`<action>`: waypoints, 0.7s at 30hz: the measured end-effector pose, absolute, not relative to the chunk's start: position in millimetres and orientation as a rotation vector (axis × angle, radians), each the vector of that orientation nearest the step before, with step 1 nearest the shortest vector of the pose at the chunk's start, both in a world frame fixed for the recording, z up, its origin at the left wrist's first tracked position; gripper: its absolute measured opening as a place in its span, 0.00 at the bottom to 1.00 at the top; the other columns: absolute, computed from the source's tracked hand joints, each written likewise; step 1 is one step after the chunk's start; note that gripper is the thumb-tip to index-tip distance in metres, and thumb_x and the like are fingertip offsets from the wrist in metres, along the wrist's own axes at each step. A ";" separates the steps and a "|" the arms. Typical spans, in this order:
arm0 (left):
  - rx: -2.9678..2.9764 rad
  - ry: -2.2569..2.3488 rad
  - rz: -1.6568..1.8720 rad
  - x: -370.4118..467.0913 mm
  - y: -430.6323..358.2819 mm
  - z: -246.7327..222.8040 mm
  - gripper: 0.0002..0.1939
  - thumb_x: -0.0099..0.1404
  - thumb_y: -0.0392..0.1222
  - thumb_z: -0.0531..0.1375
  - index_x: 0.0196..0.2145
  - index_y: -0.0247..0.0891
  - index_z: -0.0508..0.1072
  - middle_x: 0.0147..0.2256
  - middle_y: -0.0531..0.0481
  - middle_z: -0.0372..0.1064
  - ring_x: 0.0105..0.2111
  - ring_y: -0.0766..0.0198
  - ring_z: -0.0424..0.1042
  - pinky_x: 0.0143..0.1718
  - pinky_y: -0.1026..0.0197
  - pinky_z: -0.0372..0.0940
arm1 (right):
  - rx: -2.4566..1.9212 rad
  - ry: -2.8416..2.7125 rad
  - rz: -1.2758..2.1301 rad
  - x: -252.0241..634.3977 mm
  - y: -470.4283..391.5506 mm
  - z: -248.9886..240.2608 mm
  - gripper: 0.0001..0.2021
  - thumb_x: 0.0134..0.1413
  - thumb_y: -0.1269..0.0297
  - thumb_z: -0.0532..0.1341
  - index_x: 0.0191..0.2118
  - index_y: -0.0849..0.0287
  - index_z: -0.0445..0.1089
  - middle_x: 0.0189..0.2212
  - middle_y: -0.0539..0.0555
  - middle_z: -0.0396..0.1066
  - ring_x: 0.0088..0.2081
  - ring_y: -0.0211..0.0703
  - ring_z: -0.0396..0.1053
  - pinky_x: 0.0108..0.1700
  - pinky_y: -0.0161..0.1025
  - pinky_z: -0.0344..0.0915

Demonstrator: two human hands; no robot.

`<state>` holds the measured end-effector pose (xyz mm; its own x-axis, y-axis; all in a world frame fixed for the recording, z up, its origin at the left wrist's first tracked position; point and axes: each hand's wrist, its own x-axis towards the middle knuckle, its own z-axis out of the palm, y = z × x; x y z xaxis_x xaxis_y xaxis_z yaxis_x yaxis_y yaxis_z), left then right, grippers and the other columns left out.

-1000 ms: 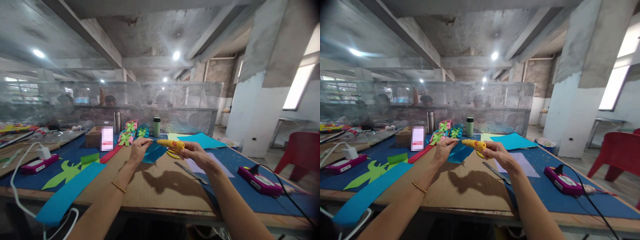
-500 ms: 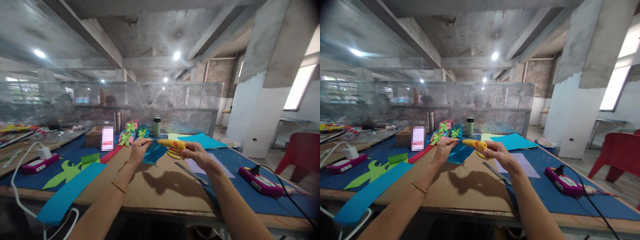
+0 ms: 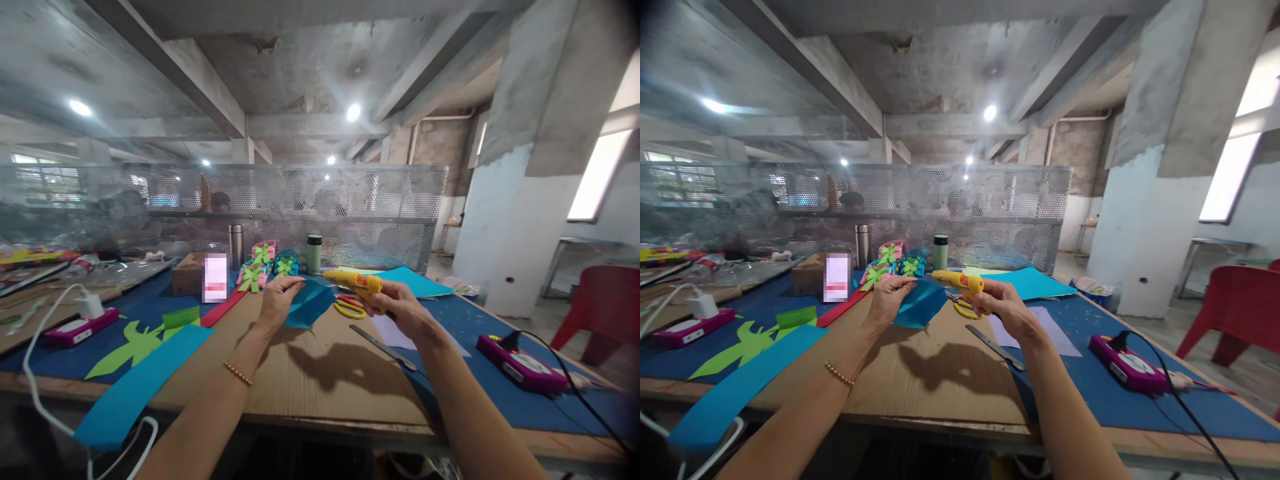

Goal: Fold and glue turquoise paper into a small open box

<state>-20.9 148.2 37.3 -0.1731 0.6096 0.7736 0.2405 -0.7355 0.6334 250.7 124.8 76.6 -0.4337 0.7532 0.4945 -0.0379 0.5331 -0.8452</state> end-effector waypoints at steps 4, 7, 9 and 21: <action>1.729 1.017 1.949 -20.4 147.2 38.6 0.08 0.56 0.44 0.65 0.33 0.40 0.83 0.31 0.50 0.79 0.32 0.60 0.72 0.36 0.60 0.66 | -0.590 -1.712 1.007 251.9 127.9 76.7 0.21 0.46 0.48 0.69 0.37 0.63 0.76 0.21 0.52 0.67 0.24 0.38 0.60 0.28 0.38 0.56; 1.616 0.976 1.927 -21.1 147.6 39.7 0.11 0.55 0.44 0.66 0.35 0.39 0.82 0.33 0.49 0.79 0.33 0.60 0.73 0.37 0.60 0.67 | -0.614 -1.680 1.001 251.2 128.5 77.7 0.22 0.46 0.47 0.68 0.37 0.63 0.76 0.20 0.52 0.66 0.23 0.38 0.59 0.27 0.38 0.53; 1.540 0.936 1.927 -21.7 148.2 40.6 0.12 0.54 0.44 0.66 0.36 0.38 0.82 0.34 0.49 0.79 0.35 0.60 0.74 0.39 0.59 0.67 | -0.628 -1.658 1.001 251.0 129.0 77.6 0.23 0.46 0.46 0.68 0.37 0.63 0.76 0.19 0.52 0.66 0.23 0.39 0.59 0.27 0.38 0.53; 1.230 0.870 1.894 -23.2 148.4 45.1 0.17 0.45 0.50 0.72 0.30 0.37 0.81 0.29 0.50 0.76 0.30 0.64 0.71 0.33 0.62 0.66 | -0.644 -1.657 1.056 253.8 137.5 70.1 0.21 0.50 0.49 0.67 0.39 0.64 0.76 0.22 0.52 0.67 0.25 0.39 0.61 0.30 0.38 0.58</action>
